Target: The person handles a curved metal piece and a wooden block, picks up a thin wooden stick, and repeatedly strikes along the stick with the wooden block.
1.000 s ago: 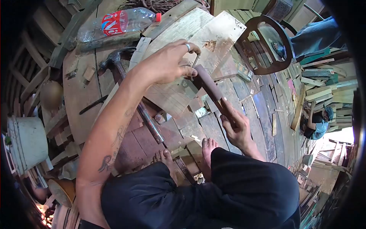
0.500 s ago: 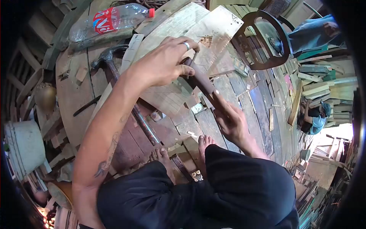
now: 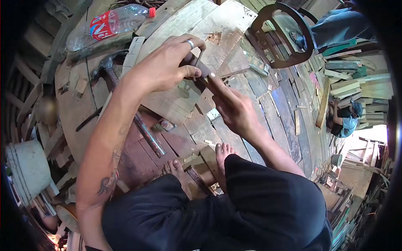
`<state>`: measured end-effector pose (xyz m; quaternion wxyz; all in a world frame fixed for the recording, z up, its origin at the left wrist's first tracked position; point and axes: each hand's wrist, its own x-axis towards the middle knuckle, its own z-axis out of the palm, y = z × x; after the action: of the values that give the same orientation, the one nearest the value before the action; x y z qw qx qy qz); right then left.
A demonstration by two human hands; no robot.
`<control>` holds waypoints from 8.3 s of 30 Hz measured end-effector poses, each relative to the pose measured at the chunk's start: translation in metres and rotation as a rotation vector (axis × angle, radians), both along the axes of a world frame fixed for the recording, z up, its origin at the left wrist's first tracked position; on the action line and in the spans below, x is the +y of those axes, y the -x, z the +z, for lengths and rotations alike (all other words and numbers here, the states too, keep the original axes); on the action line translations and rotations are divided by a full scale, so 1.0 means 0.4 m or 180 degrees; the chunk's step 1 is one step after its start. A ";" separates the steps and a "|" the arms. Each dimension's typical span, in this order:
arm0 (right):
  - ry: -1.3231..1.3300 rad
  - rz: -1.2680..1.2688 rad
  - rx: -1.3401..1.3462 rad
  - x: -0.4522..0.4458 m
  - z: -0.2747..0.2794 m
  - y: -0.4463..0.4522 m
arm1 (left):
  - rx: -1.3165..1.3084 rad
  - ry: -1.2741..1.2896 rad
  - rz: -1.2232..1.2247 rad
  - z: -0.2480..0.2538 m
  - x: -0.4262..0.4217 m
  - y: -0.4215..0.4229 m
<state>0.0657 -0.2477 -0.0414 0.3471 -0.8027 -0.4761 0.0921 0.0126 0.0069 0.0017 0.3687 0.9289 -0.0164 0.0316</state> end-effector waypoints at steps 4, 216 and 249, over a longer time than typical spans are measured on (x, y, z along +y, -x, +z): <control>0.0087 -0.0001 -0.0077 -0.035 -0.021 0.017 | -0.0985 -0.0597 -0.0084 -0.020 0.010 0.012; -0.1477 0.0088 0.2099 0.059 0.191 -0.033 | -0.0569 0.2426 0.0509 0.203 -0.090 0.071; -0.1960 -0.0847 0.3462 0.078 0.131 -0.017 | -0.0251 0.1791 -0.0084 0.179 -0.111 0.092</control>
<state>0.0725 -0.2164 0.0111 0.7623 -0.5571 -0.1328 0.3014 -0.0242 -0.0376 0.0735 0.6114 0.7878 -0.0334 0.0663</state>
